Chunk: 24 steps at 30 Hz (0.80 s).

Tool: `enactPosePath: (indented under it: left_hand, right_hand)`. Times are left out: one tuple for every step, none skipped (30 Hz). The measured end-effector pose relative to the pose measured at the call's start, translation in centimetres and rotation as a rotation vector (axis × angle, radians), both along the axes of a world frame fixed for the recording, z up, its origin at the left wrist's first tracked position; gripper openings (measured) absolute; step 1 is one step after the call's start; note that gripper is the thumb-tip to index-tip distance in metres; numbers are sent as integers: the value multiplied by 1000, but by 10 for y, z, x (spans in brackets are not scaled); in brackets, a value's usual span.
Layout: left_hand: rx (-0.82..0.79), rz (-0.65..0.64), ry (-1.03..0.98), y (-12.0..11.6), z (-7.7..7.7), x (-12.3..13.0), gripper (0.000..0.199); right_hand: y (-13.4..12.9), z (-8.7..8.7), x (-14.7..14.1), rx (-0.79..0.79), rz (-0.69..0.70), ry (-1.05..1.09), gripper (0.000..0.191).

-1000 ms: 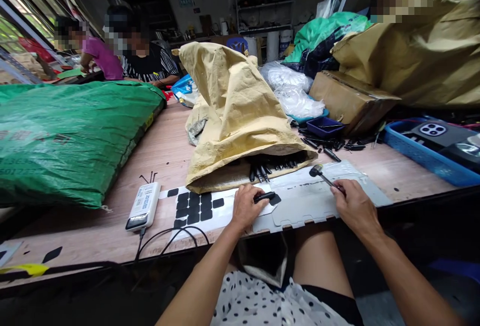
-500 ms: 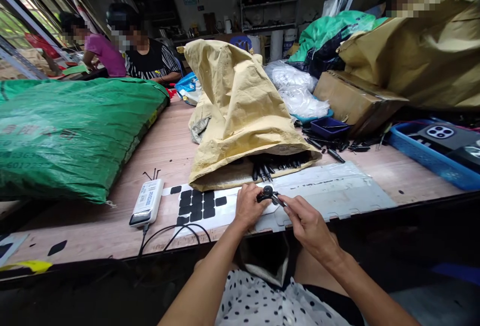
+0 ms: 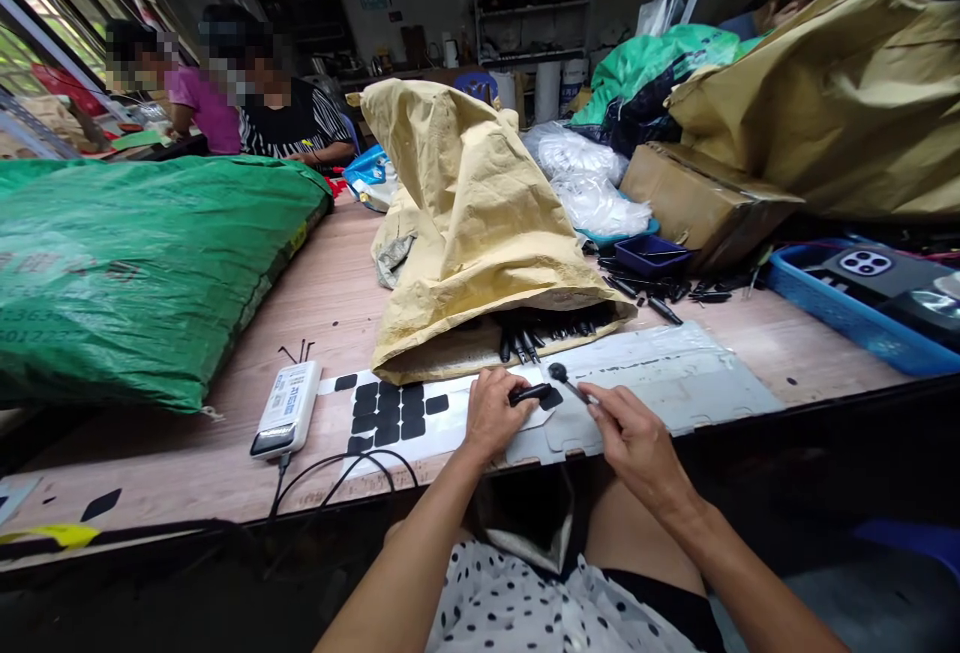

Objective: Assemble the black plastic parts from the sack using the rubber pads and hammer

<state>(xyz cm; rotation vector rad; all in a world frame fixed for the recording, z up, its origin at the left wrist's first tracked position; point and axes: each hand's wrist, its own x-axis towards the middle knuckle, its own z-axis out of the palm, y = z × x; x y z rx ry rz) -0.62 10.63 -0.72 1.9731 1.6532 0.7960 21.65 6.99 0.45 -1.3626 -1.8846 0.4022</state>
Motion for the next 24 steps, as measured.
enactPosePath:
  left_hand:
    - [4, -1, 0, 0, 0, 0, 16]
    - [7, -1, 3, 0, 0, 0, 16]
    - [7, -1, 9, 0, 0, 0, 16]
    - [4, -1, 18, 0, 0, 0, 17]
    - [-3, -1, 29, 0, 0, 0, 17]
    - [-11, -3, 38, 0, 0, 0, 16]
    - [-20, -7, 44, 0, 0, -1, 16]
    - [-25, -14, 45, -1, 0, -1, 16]
    - [-26, -21, 41, -1, 0, -2, 15]
    - [-23, -27, 34, -1, 0, -3, 15]
    - [-19, -35, 26, -1, 0, -4, 15]
    - [-15, -42, 18, -1, 0, -4, 15]
    - [-10, -48, 13, -1, 0, -5, 15]
    - [-6, -55, 10, -2, 0, -6, 15]
    - [-3, -60, 8, -2, 0, -6, 15]
    - [0, -64, 7, -2, 0, -6, 15]
    - [3, -66, 8, -2, -1, -6, 15]
    - [6, -67, 9, -2, -1, -6, 16]
    - [8, -70, 13, -2, -2, -7, 16]
    - [10, -73, 20, -2, -2, -7, 17]
    - [12, -78, 29, -3, -3, -7, 17]
    - [13, -84, 39, -3, -3, -7, 18]
    - [15, -89, 49, -3, -3, -7, 18]
    - [17, -93, 57, -3, -3, -7, 18]
  right_hand:
    - [4, 2, 7, 24, -45, -16, 32]
    - [8, 3, 15, 47, -98, -49, 32]
    - [13, 4, 25, 64, -154, -101, 31]
    - [19, 4, 35, 74, -212, -169, 31]
    - [25, 2, 47, 79, -267, -245, 30]
    - [31, -1, 58, 86, -314, -321, 30]
    - [37, -5, 69, 96, -354, -391, 29]
    - [42, -9, 79, 108, -384, -454, 29]
    - [47, -13, 86, 121, -407, -506, 29]
    - [50, -17, 91, 134, -429, -545, 28]
    - [53, -19, 93, 148, -454, -570, 27]
    - [54, -20, 92, 163, -481, -580, 27]
    - [54, -20, 87, 180, -500, -571, 26]
    - [53, -18, 79, 195, -491, -546, 26]
    - [52, -16, 69, 204, -441, -506, 27]
    - [50, -12, 57, 200, -346, -456, 27]
    - [48, -9, 44, 180, -215, -402, 26]
    - [47, -6, 30, 143, -70, -351, 25]
    - [46, -4, 17, 99, 56, -312, 24]
    - [45, -2, 5, 60, 150, -291, 22]
    - [45, -1, -4, 30, 210, -291, 21]
    - [45, 0, -13, 14, 242, -313, 20]
    - [46, 0, -19, 12, 257, -349, 19]
    - [47, 0, -23, 18, 263, -395, 17]
